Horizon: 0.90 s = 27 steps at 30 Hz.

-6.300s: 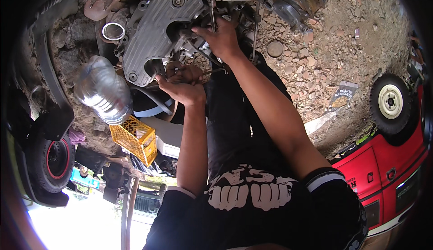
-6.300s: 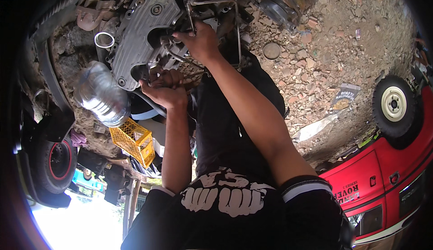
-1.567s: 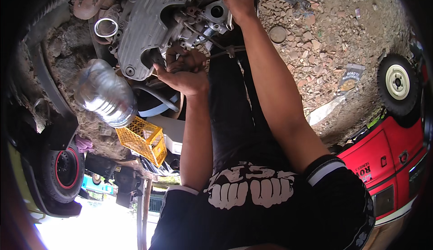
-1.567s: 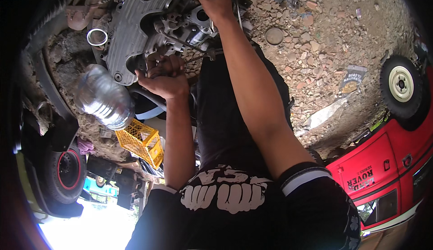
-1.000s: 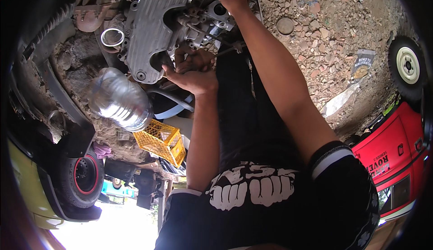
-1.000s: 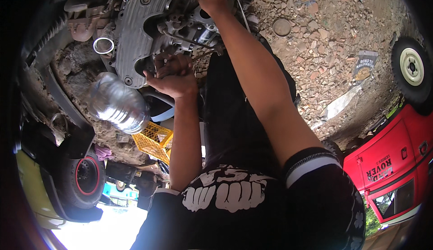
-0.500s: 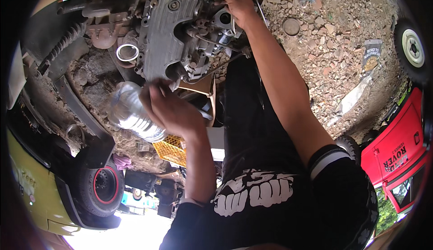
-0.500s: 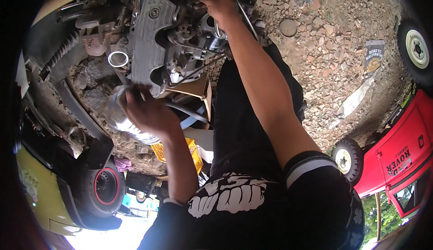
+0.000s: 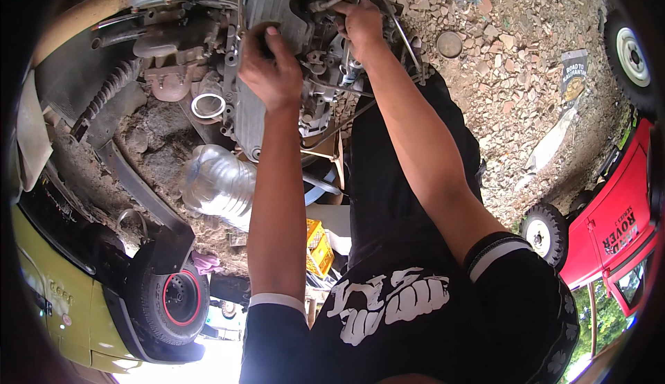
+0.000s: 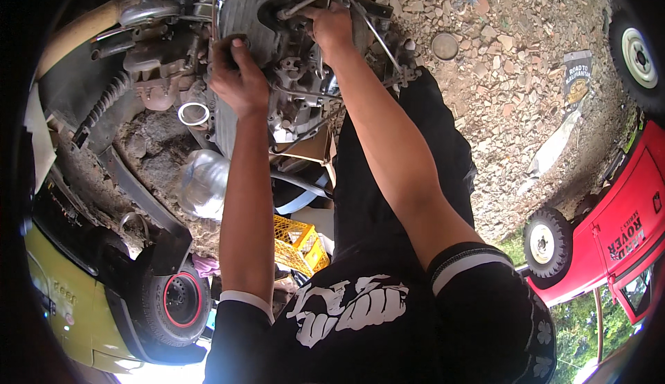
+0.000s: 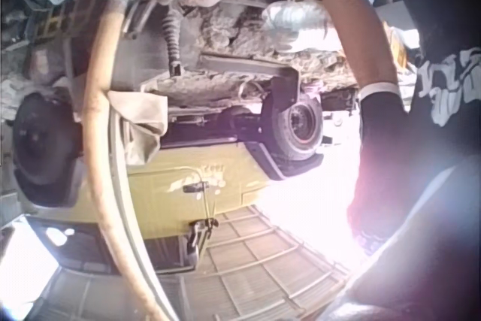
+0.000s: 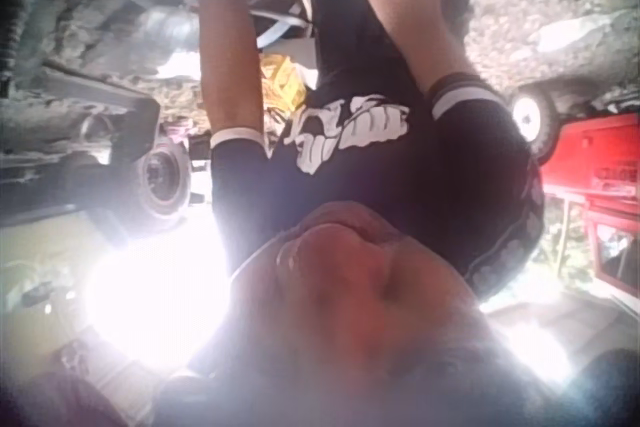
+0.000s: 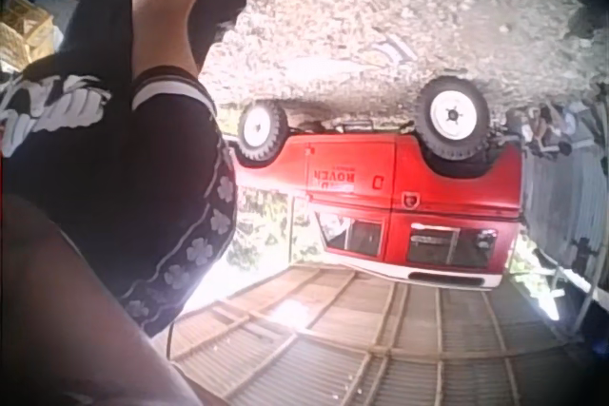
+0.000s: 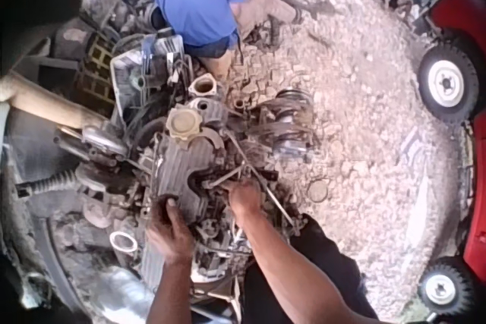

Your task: The person uses a wrench to loosen and remove bolts from a car engine block. They manipulate the engine components and tools while standing in a cluttered outdoor area.

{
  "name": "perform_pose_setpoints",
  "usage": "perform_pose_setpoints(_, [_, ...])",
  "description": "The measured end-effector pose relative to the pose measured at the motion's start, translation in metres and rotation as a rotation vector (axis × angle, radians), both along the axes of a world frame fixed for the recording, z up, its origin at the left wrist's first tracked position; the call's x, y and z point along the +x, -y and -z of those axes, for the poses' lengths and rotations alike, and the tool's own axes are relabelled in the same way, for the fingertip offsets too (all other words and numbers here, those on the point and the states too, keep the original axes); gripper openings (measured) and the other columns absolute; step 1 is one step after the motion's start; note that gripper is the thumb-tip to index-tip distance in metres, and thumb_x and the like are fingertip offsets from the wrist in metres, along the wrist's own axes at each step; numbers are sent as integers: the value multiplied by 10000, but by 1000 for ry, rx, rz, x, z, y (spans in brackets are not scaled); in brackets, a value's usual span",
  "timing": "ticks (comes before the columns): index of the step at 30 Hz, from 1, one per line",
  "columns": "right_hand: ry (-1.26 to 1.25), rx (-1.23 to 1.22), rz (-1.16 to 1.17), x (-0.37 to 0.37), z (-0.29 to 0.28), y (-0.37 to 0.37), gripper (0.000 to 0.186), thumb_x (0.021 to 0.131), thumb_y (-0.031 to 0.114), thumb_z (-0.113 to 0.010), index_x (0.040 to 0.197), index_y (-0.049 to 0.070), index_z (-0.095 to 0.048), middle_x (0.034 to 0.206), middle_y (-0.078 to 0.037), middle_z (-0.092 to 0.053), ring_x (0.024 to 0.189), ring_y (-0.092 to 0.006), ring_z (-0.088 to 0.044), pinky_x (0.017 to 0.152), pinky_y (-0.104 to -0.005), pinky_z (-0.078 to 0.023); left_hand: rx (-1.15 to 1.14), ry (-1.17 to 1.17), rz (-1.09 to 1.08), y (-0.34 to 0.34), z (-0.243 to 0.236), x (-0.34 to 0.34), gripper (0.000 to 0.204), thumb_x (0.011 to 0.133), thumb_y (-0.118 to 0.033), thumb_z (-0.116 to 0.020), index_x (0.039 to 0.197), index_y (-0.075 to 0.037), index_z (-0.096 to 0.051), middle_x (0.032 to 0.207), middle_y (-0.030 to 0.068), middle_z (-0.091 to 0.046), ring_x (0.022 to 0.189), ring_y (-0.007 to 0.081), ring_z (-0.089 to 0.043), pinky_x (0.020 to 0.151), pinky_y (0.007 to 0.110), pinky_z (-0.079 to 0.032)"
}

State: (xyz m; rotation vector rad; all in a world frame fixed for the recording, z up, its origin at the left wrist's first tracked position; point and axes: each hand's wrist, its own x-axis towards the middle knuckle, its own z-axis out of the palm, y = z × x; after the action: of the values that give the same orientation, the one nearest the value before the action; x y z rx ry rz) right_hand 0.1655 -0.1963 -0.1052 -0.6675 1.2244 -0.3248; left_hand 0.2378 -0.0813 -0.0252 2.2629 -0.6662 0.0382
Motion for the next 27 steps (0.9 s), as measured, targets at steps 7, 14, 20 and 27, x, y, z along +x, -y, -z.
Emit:
perform_pose_setpoints(7, [-13,43,1,1,-7,-4,58,892,78,-666,931,48,-636,737,1,-610,528,-87,-468,493,-261,-378,70,6,12,4,-1,-3,148,942,-120,-546,954,-12,-647,865,173,-670,798,398,-634,734,470,-490])
perform_pose_setpoints(14, [82,65,11,-3,15,-9,68,919,94,-661,978,104,-630,716,53,-563,514,-50,-413,461,-239,-312,166,56,57,7,2,-2,137,934,-123,-549,949,-27,-646,883,150,-670,831,372,-624,763,456,-482])
perform_pose_setpoints(20, [188,230,168,-2,-2,-6,125,942,123,-645,1056,143,-599,759,57,-557,537,-49,-413,478,-225,-286,165,45,73,7,-1,2,128,926,-109,-545,928,-25,-641,852,148,-652,800,376,-603,736,463,-465])
perform_pose_setpoints(27, [36,48,83,-3,-7,-6,154,978,118,-554,1117,78,-608,944,-1,-630,783,-95,-541,678,-257,-427,157,-30,45,6,-4,1,122,911,-94,-551,936,-19,-645,839,155,-650,770,379,-603,712,463,-470])
